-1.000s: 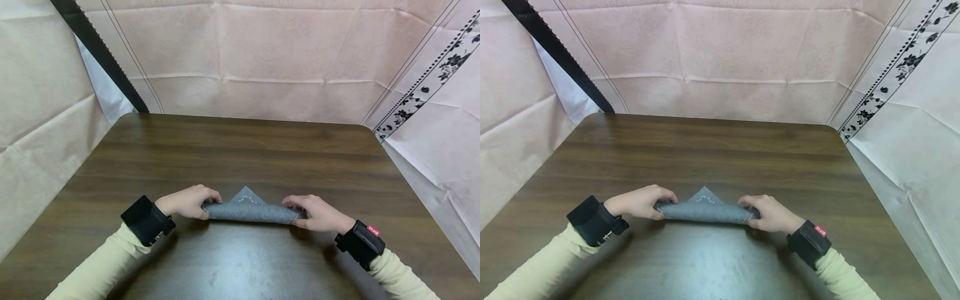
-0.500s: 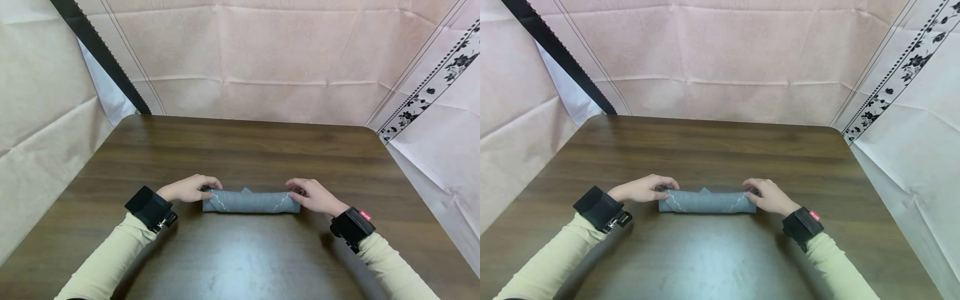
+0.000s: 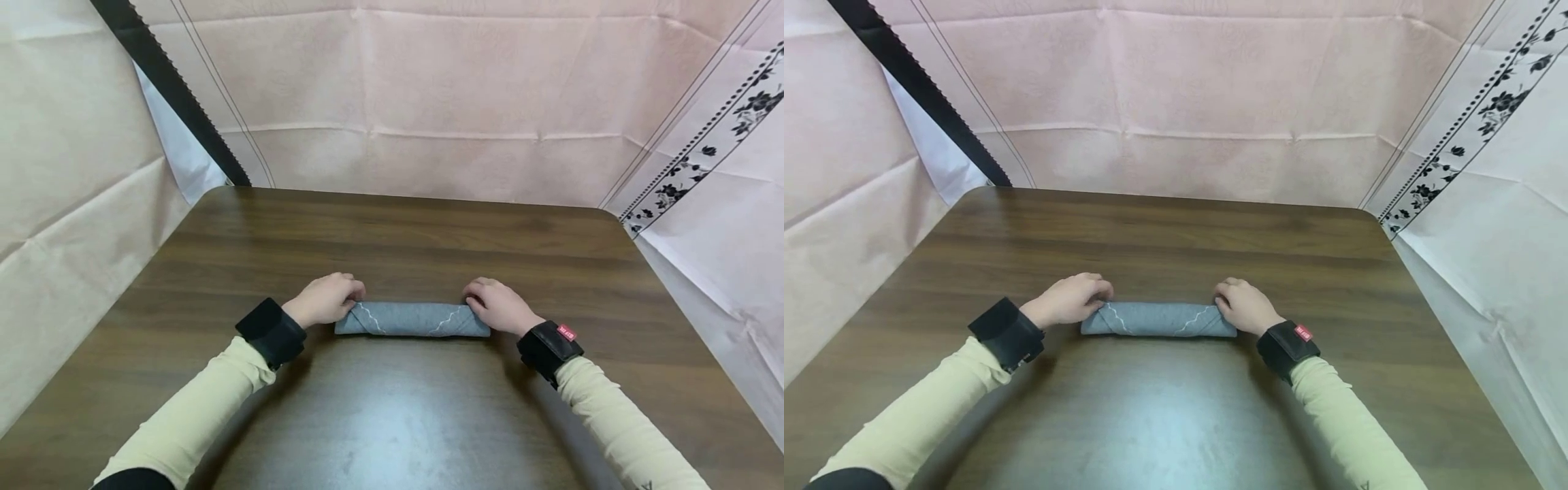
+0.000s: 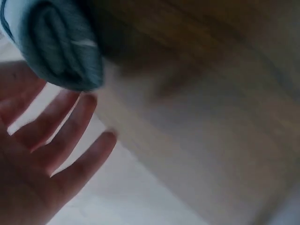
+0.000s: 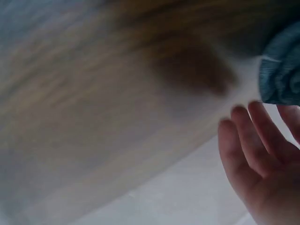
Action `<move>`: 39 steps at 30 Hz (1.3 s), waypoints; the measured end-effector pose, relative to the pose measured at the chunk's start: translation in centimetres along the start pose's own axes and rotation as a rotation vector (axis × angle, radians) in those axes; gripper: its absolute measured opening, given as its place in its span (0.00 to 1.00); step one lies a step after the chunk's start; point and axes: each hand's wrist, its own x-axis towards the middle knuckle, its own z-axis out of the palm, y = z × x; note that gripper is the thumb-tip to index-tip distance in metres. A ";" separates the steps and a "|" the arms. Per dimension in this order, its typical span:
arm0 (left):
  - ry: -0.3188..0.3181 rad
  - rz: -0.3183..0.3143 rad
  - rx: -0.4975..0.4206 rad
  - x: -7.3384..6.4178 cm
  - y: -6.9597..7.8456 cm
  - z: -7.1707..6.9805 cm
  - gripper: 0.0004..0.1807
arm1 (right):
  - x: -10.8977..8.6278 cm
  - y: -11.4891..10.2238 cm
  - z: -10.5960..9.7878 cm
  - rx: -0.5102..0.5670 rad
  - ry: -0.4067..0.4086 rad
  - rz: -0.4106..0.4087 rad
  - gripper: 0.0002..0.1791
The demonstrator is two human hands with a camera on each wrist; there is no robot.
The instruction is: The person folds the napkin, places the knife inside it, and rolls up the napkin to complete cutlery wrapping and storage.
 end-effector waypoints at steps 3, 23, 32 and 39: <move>0.125 0.063 0.157 -0.7 2.2 0.0 0.13 | -0.3 -1.8 0.0 -0.052 0.109 -0.072 0.12; -0.043 -0.091 0.336 3.1 4.4 1.6 0.22 | 1.8 -5.5 2.4 -0.414 0.102 -0.047 0.19; -0.063 -0.156 0.187 7.6 1.8 1.7 0.21 | 5.0 -2.4 2.9 -0.372 0.052 0.079 0.19; -0.068 -0.290 0.090 8.9 1.4 1.8 0.27 | 6.3 -2.2 3.1 -0.248 0.072 0.218 0.24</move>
